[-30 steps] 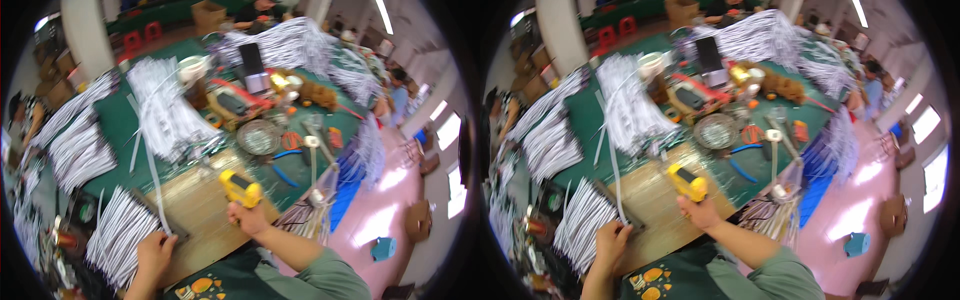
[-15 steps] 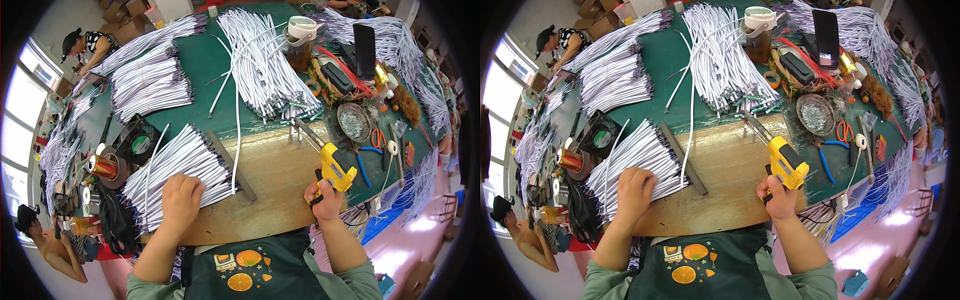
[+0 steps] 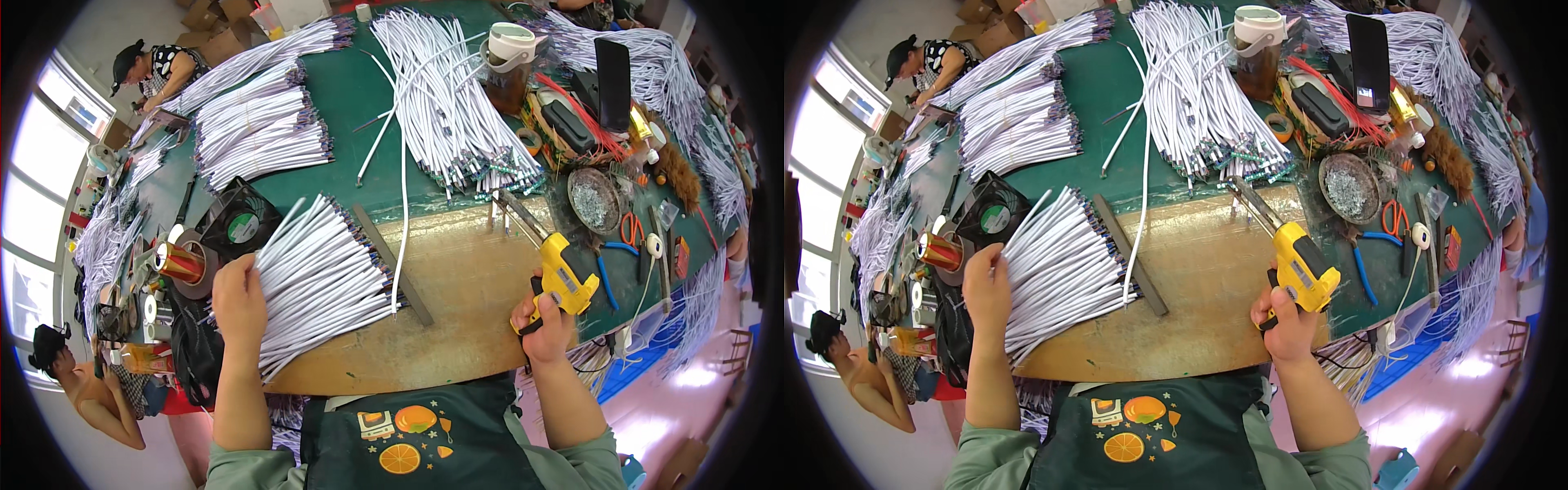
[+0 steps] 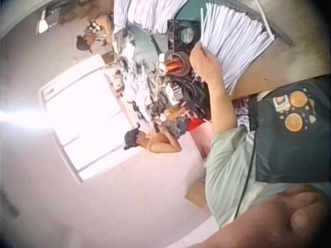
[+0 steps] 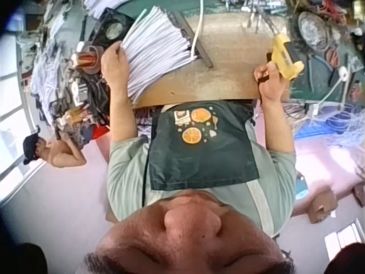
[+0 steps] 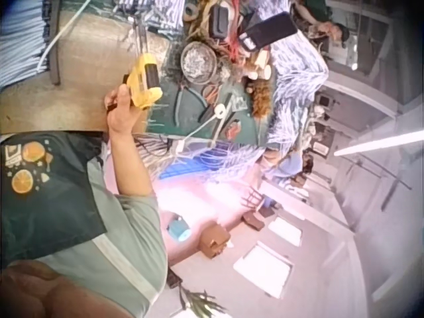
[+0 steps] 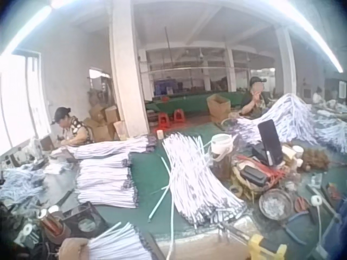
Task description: The person assembles and organizes bundles of white cables by hand at a workbench, using a manual stripping tool, a soldering iron, and a metal file to prepare the cables and secure them with rubber bands.
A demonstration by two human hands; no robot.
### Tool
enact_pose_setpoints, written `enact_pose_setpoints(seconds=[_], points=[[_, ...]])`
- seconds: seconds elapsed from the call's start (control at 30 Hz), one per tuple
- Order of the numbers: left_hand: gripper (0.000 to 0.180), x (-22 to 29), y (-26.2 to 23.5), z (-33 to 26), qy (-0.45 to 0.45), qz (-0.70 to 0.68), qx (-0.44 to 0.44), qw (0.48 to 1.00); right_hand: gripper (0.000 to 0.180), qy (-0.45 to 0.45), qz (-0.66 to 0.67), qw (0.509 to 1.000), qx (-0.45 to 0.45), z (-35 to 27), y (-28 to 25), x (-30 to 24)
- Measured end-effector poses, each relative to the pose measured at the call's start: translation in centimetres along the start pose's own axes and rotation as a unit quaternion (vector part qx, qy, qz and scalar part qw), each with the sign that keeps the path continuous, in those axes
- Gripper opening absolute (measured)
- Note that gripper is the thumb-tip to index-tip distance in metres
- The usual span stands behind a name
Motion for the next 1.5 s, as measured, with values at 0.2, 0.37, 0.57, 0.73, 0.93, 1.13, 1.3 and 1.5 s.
enact_pose_setpoints(seconds=[0.2, 0.37, 0.57, 0.73, 0.93, 1.13, 1.3, 1.5], points=[[0.022, 3.7, -2.6, -3.0, 0.133, -0.035, -0.136, 0.981, 0.048, 0.000, -0.006, 1.000, 0.001, 0.1, -0.3, -0.1], [0.025, 4.9, -1.4, -4.6, 0.120, -0.056, -0.150, 0.980, 0.048, -0.011, -0.005, 1.000, -0.015, 0.2, 0.2, -0.2], [0.028, 11.6, 1.3, -4.3, 0.138, -0.267, -0.229, 0.926, 0.044, -0.012, 0.027, 1.000, -0.004, 0.1, 0.0, -0.3], [0.024, 14.6, 3.9, -5.3, 0.243, -0.283, -0.144, 0.917, 0.044, -0.009, 0.038, 0.999, -0.001, 0.1, 0.2, -0.2], [0.023, 16.9, 4.4, -5.5, 0.319, -0.234, -0.167, 0.903, 0.045, -0.012, 0.031, 0.999, 0.000, 0.0, 0.3, -0.4], [0.026, 14.9, 4.9, -4.8, 0.232, -0.259, -0.187, 0.919, 0.048, -0.007, 0.007, 1.000, -0.005, 0.1, 0.1, -0.4], [0.028, 14.0, 3.4, -3.7, 0.217, -0.254, -0.174, 0.926, 0.048, -0.001, 0.030, 1.000, 0.006, 0.2, 0.0, -0.2], [0.022, 9.2, 3.2, 0.6, 0.125, -0.033, -0.015, 0.991, 0.048, 0.003, 0.031, 1.000, 0.000, 0.2, 0.1, -0.2]])
Point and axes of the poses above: each hand's wrist, its own z-axis towards the middle knuckle, its own y-axis out of the palm, x = y × z, the point moved 4 cm from there along z, towards the middle knuckle, and after that the axes turned 4 degrees about z, right-handed, at the moved point
